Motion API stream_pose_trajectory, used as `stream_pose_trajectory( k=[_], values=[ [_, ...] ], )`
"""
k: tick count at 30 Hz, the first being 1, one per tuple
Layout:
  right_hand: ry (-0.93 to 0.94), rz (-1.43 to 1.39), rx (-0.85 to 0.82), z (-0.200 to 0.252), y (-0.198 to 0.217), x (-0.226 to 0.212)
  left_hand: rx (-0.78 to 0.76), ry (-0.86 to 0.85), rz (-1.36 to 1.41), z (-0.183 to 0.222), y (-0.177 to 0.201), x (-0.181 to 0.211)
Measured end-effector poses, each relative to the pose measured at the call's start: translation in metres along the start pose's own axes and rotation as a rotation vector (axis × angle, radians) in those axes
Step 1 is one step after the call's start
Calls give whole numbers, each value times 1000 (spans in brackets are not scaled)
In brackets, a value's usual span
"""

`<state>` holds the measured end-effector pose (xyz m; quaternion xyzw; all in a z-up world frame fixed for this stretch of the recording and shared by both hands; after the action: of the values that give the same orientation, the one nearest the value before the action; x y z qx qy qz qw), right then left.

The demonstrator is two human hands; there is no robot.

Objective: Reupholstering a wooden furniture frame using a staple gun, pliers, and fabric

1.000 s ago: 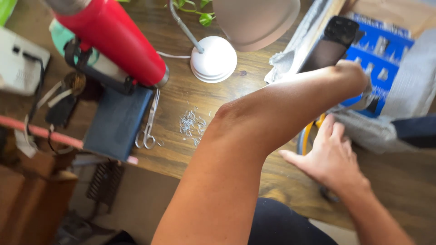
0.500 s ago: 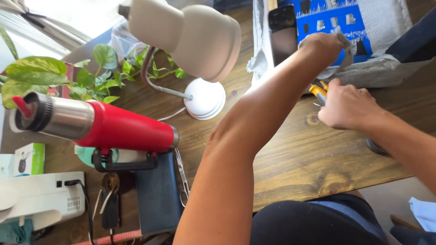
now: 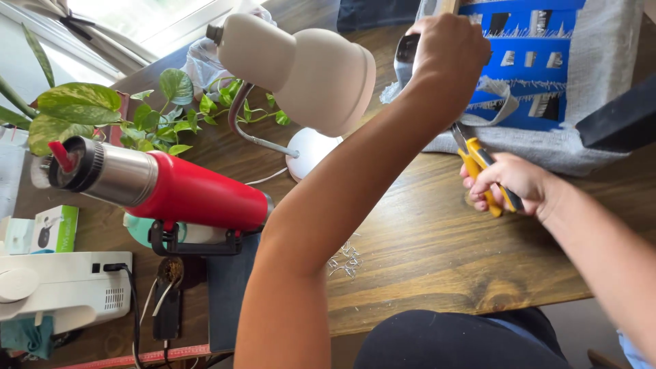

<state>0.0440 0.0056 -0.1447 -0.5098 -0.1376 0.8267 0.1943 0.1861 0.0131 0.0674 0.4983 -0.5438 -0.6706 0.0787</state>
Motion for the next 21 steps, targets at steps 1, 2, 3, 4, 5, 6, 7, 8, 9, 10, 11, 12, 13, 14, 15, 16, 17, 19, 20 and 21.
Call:
stream_pose_trajectory(
  k=[1,2,3,4,5,6,7,8,9,10,11,12,13,14,15,16,17,19,20,21],
  values=[
    [-1,2,-2,0,3,4,-1,3,0,-1,0,0],
    [24,-123,-88,1,-3,7,-4,-1,16,-1,0,2],
    [48,-247,-173,3,-9,9,-7,-5,31,0,0,3],
    [44,-246,-176,2,-9,10,-12,-1,32,-1,0,3],
    [63,-191,-111,0,-3,10,4,0,45,-2,1,3],
    [81,-142,-49,-1,1,13,17,-1,54,0,1,3],
    [75,-146,-53,1,-3,4,9,-1,49,-4,-4,3],
    [70,-172,-71,7,-5,-5,38,10,55,-9,-3,7],
    [65,-197,-90,13,-8,-13,66,22,61,-13,-3,10],
    [75,-194,-83,14,-7,-13,77,19,64,-13,3,8],
    [68,-258,-128,16,-12,-12,24,17,77,-13,3,5],
    [55,-319,-177,19,-18,-10,-35,18,91,-11,2,2],
    [59,-314,-173,23,-28,-26,-29,19,95,-13,3,3],
    [23,-136,-49,27,-29,-30,28,45,80,-11,3,2],
    [-19,45,71,32,-29,-37,85,71,64,-8,4,1],
    [-16,40,77,29,-34,-43,90,63,64,-10,4,3],
    [-90,264,139,29,-29,-46,70,47,74,-12,4,5],
    [-166,484,215,30,-26,-56,57,19,92,-13,3,12],
    [-195,851,244,29,-23,-67,76,61,88,-13,1,10],
    [-213,1217,267,26,-23,-81,95,102,84,-13,-1,8]
  ],
)
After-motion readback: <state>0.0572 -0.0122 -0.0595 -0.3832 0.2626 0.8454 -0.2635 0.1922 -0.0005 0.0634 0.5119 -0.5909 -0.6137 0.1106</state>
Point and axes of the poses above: each hand's wrist, its own z-axis away from the middle knuckle, its own y-axis out of the back of the hand, x = y × z, the point moved 8 cm from there along -z, towards the middle knuckle, and after that the axes turned 14 degrees about y, right-handed, at the moved point
